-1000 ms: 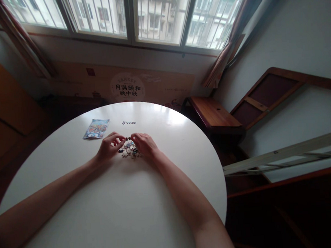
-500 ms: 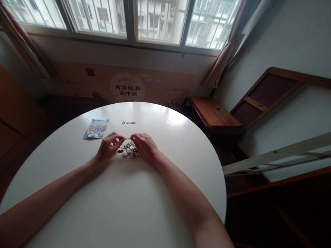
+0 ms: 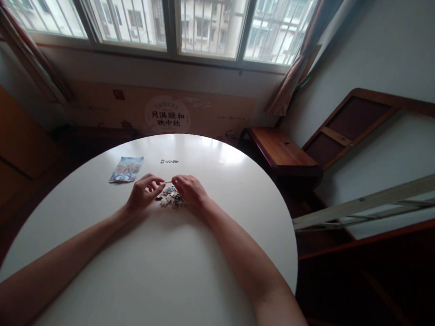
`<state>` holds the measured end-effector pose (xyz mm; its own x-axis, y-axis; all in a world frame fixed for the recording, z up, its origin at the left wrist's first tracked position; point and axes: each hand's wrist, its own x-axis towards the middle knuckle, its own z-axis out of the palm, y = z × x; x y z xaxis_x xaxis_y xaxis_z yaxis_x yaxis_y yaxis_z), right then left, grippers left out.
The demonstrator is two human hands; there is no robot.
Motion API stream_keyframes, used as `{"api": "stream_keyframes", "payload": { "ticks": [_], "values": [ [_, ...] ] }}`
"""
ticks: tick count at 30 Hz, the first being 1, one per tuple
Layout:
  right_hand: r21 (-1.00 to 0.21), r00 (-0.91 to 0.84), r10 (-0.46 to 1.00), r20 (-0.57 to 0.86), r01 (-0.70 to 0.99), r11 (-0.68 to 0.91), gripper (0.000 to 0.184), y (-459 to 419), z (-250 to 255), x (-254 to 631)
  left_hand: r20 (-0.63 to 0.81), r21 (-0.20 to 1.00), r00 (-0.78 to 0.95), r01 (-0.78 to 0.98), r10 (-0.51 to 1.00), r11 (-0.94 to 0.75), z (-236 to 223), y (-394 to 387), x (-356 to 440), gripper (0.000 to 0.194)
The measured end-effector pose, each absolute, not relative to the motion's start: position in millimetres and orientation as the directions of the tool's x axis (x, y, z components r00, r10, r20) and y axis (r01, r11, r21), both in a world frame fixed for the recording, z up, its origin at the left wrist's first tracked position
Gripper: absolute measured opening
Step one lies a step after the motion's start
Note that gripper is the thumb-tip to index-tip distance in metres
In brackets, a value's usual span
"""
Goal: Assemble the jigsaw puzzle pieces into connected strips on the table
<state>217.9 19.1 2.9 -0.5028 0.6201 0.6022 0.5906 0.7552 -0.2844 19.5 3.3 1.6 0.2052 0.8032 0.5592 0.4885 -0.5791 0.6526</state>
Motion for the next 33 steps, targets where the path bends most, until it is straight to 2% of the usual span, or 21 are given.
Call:
{"api": "stream_keyframes", "payload": {
  "ticks": [11,33],
  "values": [
    [-0.279,-0.508,0.618,0.600,0.591,0.757,0.018,18.5,3.1,217.7,0.568,0.657,0.219,0.460,0.793,-0.597,2.4,3.9,18.5,0.016],
    [-0.271,-0.512,0.617,0.598,0.596,0.756,0.018,17.8,4.2,217.8,0.552,0.665,0.187,0.490,0.813,-0.564,2.2,5.2,18.5,0.026]
  ]
}}
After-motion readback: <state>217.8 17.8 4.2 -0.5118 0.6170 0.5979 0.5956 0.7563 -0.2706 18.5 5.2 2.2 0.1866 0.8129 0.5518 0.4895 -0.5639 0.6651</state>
